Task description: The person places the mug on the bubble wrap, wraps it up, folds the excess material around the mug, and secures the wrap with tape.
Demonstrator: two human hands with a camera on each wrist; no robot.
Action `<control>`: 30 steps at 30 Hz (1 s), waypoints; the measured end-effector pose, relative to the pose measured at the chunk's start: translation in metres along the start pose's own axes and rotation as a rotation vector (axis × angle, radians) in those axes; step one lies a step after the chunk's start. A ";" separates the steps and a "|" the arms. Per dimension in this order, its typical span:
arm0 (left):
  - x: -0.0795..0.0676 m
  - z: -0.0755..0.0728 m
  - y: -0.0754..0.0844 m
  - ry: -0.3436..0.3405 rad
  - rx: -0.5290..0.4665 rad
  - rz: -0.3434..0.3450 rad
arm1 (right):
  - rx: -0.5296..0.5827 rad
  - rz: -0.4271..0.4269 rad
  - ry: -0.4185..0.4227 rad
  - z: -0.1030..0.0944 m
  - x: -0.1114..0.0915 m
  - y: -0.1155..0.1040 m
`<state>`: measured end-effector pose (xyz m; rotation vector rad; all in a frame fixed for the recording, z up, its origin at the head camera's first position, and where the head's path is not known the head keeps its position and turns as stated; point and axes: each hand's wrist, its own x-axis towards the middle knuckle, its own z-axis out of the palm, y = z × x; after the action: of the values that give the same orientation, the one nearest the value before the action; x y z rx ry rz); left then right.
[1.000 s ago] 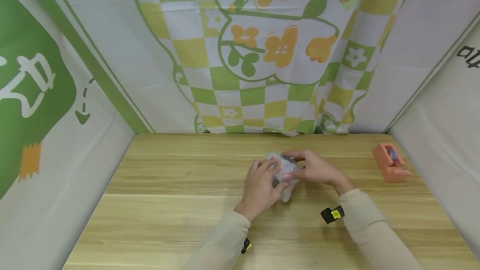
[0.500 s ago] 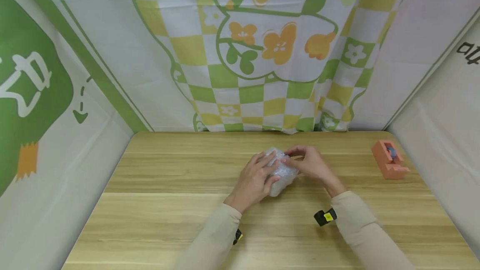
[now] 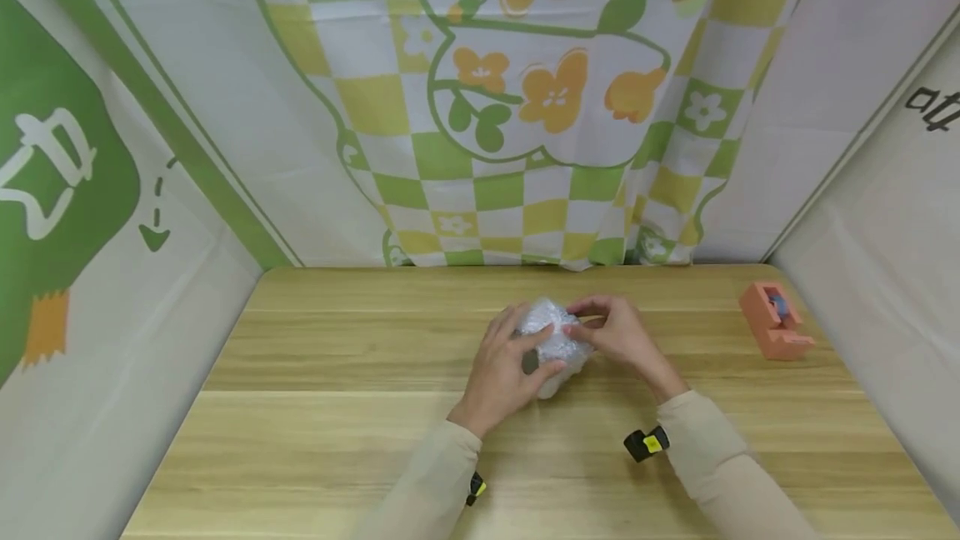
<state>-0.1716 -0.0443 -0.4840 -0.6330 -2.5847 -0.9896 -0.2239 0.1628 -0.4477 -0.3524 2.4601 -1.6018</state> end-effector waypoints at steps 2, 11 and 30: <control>0.000 0.000 -0.001 0.017 0.043 0.050 | 0.005 -0.001 0.005 0.000 0.000 -0.001; 0.008 -0.004 0.000 -0.037 0.279 0.132 | 0.005 -0.024 0.010 0.002 0.000 0.000; 0.008 -0.007 -0.005 -0.055 0.286 0.169 | -0.573 0.055 0.413 -0.131 -0.040 0.063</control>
<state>-0.1801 -0.0499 -0.4783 -0.7922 -2.5987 -0.5434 -0.2286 0.3137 -0.4520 -0.0190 3.1914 -0.9905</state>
